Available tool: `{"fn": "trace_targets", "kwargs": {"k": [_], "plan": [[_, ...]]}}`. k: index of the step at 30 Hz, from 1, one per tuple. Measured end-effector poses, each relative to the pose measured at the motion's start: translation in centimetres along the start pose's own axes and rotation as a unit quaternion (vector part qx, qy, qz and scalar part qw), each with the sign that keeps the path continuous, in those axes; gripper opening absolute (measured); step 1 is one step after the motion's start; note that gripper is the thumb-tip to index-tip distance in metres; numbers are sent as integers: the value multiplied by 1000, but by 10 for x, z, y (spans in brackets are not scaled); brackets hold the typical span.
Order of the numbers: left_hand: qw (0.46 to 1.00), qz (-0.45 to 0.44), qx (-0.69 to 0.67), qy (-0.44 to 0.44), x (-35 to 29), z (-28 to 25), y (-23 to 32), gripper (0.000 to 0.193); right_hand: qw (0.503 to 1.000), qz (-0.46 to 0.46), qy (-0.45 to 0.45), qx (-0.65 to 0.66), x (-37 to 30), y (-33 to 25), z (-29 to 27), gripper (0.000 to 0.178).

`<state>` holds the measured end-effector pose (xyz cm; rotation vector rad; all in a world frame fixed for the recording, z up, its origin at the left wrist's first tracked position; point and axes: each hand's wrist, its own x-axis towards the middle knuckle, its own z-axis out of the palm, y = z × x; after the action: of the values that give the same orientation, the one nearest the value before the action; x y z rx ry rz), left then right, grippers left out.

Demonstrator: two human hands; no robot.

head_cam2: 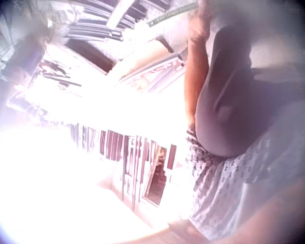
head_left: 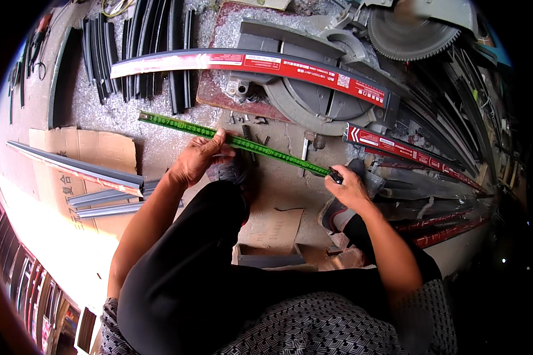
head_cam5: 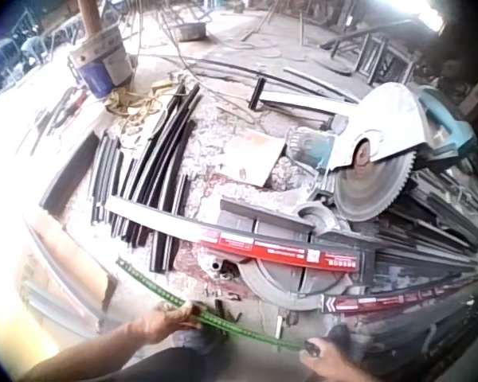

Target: The person measures and cuts aluminum profiles using a miter saw. They use a tape measure to mark specific lengths on the profiles, align them on the saw, and cut them. The person also inspects the cut ends of the profiles to ensure accuracy.

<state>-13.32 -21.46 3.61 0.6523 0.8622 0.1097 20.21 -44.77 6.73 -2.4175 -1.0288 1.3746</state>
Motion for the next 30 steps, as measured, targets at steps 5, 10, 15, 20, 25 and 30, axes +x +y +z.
{"fn": "trace_targets", "kwargs": {"k": [5, 10, 15, 20, 25, 30], "plan": [[987, 4, 161, -30, 3, 28, -2, 58, 998, 30, -41, 23, 9, -19, 13, 51], [980, -43, 164, -104, 7, 22, -12, 61, 999, 18, -28, 43, 16, -18, 31, 48], [968, -50, 216, -120, 2, 22, -15, 62, 997, 33, -33, 61, 23, -18, 34, 49], [979, -82, 179, -58, 12, 14, -19, 48, 999, 28, 16, 33, 23, 2, 44, 46], [898, 173, 379, 145, 27, -2, 10, 25, 999, 8, 27, -44, 26, 18, 45, 48], [607, 329, 669, 276, 43, -15, 82, 57, 993, 18, 70, -95, 32, 34, 58, 57]]}}
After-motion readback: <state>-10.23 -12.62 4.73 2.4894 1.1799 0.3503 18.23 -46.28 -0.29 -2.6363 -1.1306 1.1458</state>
